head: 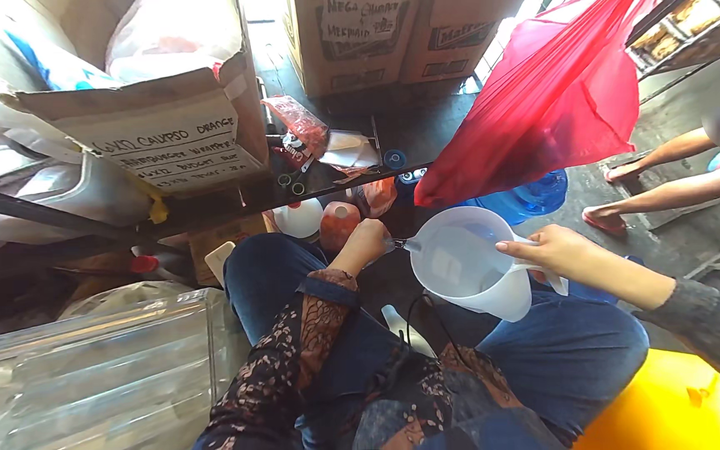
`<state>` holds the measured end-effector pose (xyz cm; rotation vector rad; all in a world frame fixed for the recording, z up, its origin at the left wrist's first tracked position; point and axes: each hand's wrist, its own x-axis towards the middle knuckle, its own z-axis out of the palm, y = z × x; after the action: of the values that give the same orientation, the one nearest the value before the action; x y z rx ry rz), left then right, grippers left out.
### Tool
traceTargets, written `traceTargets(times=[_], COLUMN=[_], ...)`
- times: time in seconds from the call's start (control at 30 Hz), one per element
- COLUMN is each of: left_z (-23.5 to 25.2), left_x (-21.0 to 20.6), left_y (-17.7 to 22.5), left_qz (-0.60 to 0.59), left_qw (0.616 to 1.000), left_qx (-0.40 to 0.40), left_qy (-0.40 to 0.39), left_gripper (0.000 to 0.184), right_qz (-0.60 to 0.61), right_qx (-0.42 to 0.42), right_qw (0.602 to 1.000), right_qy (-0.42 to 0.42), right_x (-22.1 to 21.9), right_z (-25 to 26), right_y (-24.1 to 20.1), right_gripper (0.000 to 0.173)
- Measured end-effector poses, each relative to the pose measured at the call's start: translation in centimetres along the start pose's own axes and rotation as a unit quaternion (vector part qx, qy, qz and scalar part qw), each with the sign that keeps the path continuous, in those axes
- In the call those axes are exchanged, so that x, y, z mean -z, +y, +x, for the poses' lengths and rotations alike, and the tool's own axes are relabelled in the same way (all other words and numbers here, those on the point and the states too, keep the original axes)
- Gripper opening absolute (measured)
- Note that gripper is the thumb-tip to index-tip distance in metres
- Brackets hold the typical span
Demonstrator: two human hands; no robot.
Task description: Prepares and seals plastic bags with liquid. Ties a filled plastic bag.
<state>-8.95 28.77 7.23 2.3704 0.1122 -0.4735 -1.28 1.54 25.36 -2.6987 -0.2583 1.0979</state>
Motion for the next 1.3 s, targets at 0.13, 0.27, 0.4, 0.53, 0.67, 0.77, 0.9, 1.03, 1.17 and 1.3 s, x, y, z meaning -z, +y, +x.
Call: traceTargets(times=[0.13,0.27,0.4,0.53,0.67,0.77,0.9,1.03,1.17,1.3], left_z=[0.12,0.17,0.13,0.03,-0.11,-0.01,0.04,0.05,-0.02,-0.04], left_x=[-0.05,-0.02,0.08,0.07,0.09,0.03,0.00,0.04,0.12,0.11], left_y=[0.00,-0.07,0.00,-0.02,0.01,-0.08,-0.04,0.00,0.14,0.26], left_qz=[0.003,0.005,0.006,-0.006,-0.008,-0.004,-0.004,-0.002,-0.007,-0.009], left_qw=[1.000,1.000,1.000,1.000,1.000,1.000,1.000,1.000,1.000,1.000], left_qx=[0.008,0.004,0.004,0.003,0.003,-0.002,0.001,0.000,0.003,0.008], left_qy=[-0.003,-0.004,-0.008,0.000,0.003,0.004,0.002,0.001,-0.002,0.000], left_gripper=[0.026,0.025,0.026,0.025,0.025,0.026,0.027,0.026,0.027,0.027], right_qz=[0.005,-0.002,0.000,-0.003,-0.003,-0.002,-0.006,-0.006,-0.011,-0.012], right_qx=[-0.003,-0.003,-0.001,0.000,0.002,0.002,0.006,0.005,-0.001,-0.001], right_qw=[1.000,1.000,1.000,1.000,1.000,1.000,1.000,1.000,1.000,1.000], right_qy=[0.001,0.003,0.002,0.003,0.004,0.003,0.004,0.003,0.003,0.005], right_x=[0.07,0.15,0.17,0.17,0.10,0.14,0.16,0.19,0.19,0.17], right_z=[-0.12,-0.10,-0.22,-0.25,-0.35,-0.44,-0.45,-0.47,-0.53,-0.55], right_y=[-0.04,-0.04,-0.23,-0.33,-0.42,-0.48,-0.53,-0.55,-0.58,-0.62], right_gripper=[0.050,0.050,0.051,0.051,0.050,0.050,0.050,0.050,0.051,0.051])
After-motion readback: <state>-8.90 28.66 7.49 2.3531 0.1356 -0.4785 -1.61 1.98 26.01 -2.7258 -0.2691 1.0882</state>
